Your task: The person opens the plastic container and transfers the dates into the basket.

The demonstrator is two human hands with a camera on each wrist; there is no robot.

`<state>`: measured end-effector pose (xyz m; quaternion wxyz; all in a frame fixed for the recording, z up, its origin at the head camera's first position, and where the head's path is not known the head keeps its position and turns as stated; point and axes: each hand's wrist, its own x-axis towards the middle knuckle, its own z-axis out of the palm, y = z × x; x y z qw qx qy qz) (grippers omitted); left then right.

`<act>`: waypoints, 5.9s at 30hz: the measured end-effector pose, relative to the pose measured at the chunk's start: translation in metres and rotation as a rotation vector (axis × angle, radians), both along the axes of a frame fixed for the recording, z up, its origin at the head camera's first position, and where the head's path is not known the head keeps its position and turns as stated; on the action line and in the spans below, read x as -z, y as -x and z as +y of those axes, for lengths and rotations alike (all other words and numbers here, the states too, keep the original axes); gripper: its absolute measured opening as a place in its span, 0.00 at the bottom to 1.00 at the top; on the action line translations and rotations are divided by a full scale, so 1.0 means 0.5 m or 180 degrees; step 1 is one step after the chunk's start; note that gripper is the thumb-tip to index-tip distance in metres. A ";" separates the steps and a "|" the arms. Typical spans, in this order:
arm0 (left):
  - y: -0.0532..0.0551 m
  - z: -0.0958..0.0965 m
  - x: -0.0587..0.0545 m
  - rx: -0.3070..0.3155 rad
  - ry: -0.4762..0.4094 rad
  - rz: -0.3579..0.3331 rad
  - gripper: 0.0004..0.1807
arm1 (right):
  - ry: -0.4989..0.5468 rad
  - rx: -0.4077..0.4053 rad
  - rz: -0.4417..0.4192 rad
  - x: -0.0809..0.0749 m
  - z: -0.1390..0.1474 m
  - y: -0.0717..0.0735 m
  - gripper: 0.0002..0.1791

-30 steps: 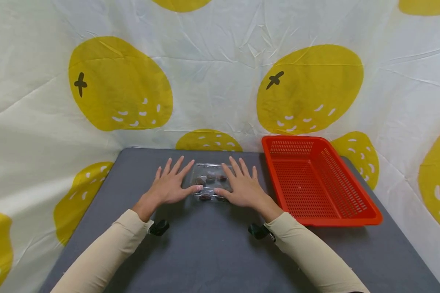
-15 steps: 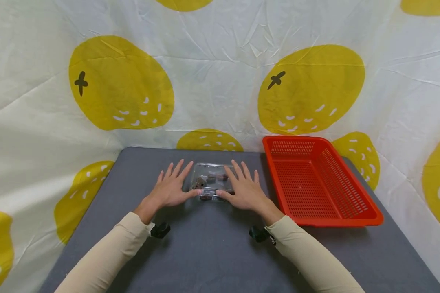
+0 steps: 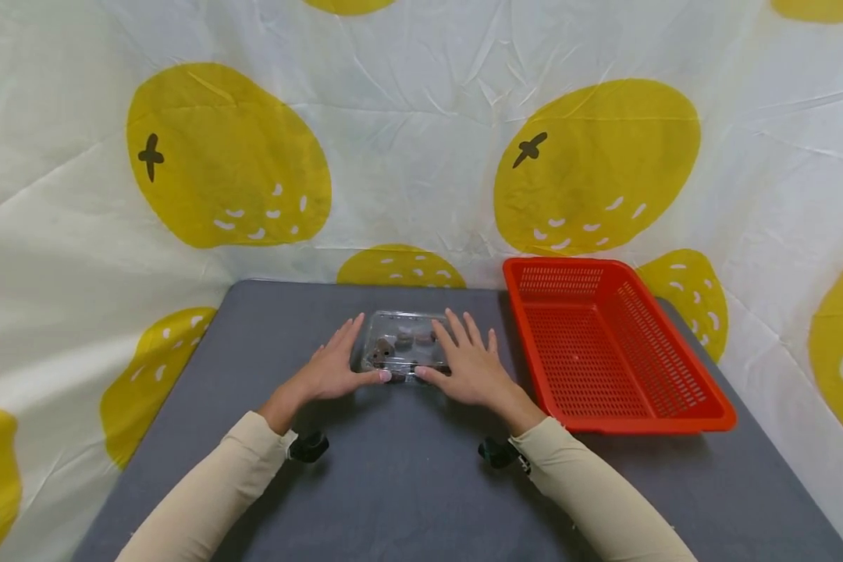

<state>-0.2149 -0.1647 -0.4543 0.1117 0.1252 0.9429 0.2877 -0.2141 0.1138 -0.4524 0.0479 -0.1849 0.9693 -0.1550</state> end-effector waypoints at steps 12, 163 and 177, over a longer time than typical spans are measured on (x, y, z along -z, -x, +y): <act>-0.005 0.014 0.027 -0.0383 -0.1277 -0.0597 0.61 | -0.0097 -0.0108 0.0132 0.013 -0.005 0.004 0.51; -0.016 0.026 0.031 -0.1690 -0.3000 -0.1567 0.04 | 0.2066 0.0313 0.2374 0.009 -0.011 0.070 0.09; -0.030 0.006 0.030 -0.1689 -0.2954 -0.1562 0.04 | 0.2958 0.1230 0.1332 0.046 -0.008 0.134 0.09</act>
